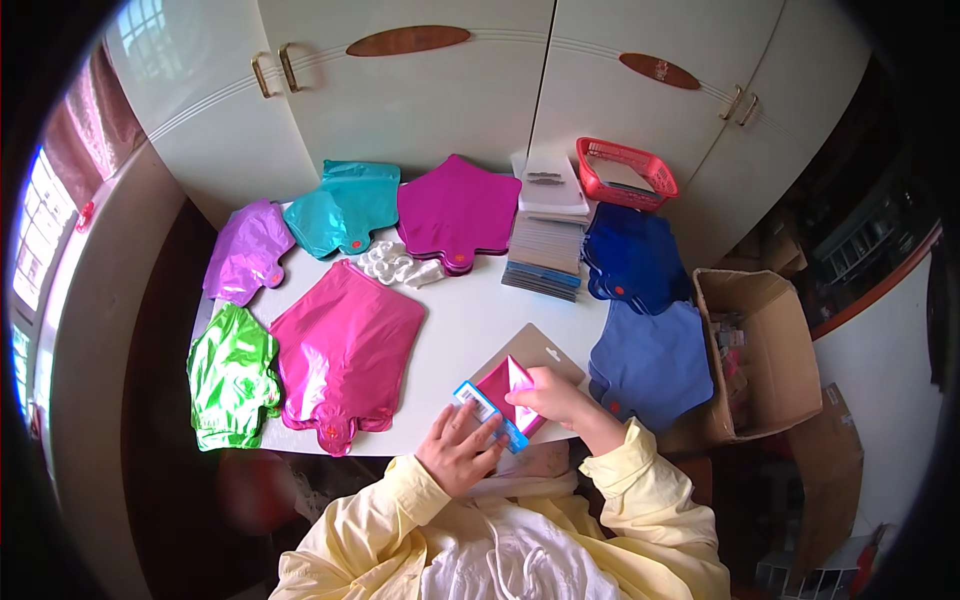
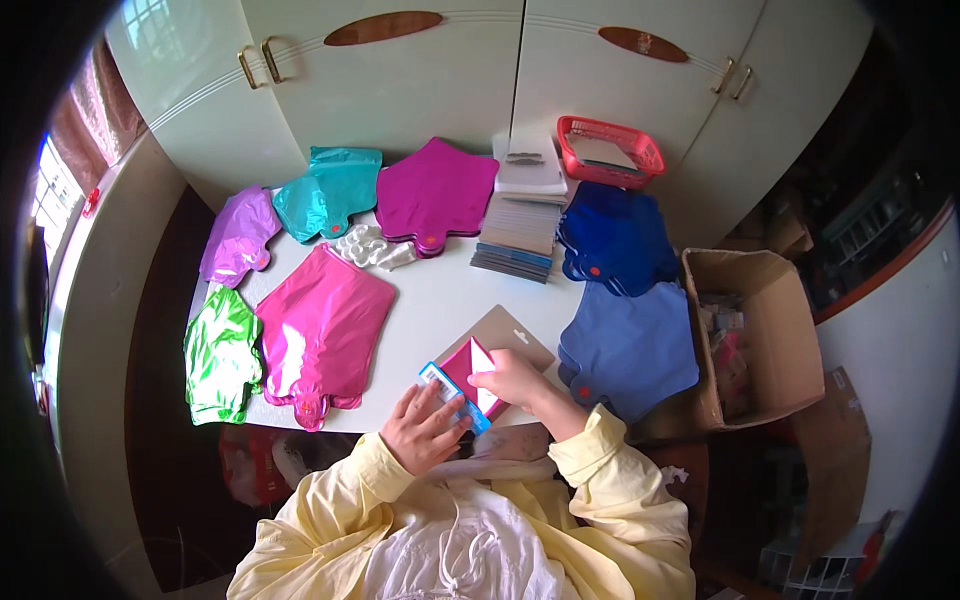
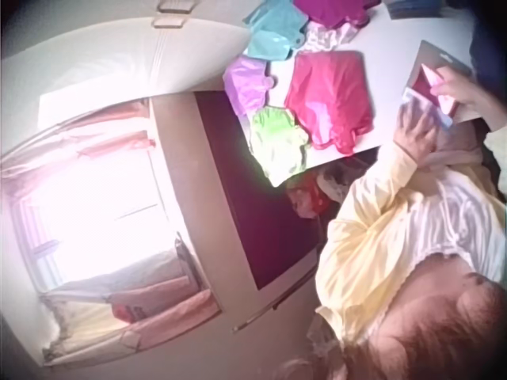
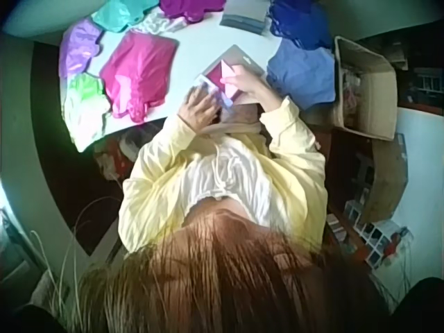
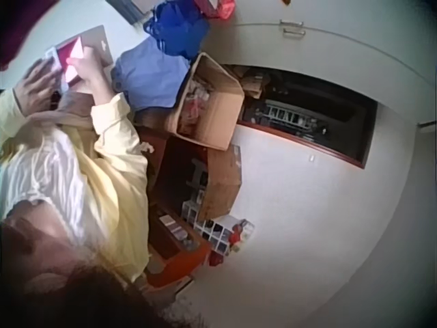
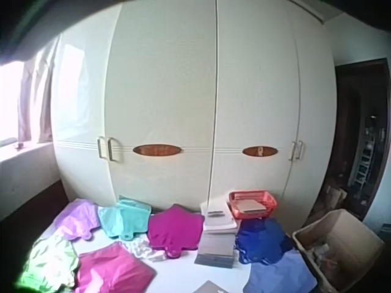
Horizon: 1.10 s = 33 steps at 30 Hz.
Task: Folding star-shaped plastic balloons and placing them into retail packaging sleeves with cardboard inserts.
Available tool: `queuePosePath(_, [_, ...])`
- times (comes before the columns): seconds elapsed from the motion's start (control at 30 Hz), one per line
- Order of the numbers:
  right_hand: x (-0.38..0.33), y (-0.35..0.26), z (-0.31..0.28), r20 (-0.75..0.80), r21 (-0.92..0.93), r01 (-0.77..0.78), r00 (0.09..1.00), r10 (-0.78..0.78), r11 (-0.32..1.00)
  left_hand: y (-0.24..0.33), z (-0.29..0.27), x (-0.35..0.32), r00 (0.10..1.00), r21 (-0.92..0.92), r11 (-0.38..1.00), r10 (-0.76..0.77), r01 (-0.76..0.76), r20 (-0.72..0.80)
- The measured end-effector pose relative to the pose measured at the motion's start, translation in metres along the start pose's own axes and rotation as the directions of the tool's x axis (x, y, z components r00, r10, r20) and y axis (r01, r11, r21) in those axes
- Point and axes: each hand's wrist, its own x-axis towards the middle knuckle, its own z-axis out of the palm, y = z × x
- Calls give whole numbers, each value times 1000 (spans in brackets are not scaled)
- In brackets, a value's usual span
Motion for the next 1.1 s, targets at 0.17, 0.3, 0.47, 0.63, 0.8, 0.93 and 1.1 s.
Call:
queuePosePath(0.17, [22, -6, -2, 108, -49, 18, 994, -13, 999, -11, 1, -4, 998, 51, 998, -29, 26, 60])
queuePosePath(0.3, [22, -12, -3, 175, -86, 70, 983, -55, 994, -10, 0, -7, 993, 78, 997, -37, 28, 115])
queuePosePath(0.47, [20, -22, -1, 86, -460, 61, 996, -24, 886, -8, -3, -3, 990, 34, 998, -48, 43, 136])
queuePosePath(0.63, [-2, -47, 9, -175, -823, -48, 970, -172, 567, -8, -3, -2, 989, 29, 999, -46, 42, 139])
queuePosePath(0.8, [14, -21, -1, 107, -842, 397, 786, -609, 365, -9, -8, 2, 985, 15, 999, -36, 34, 171])
queuePosePath(0.93, [26, -6, 10, 241, -899, 413, 745, -622, 146, -8, -11, 3, 979, -5, 999, -41, 43, 200])
queuePosePath(1.1, [23, 2, 15, 203, -916, 365, 783, -588, 169, -9, -11, 3, 974, 21, 999, -35, 31, 225])
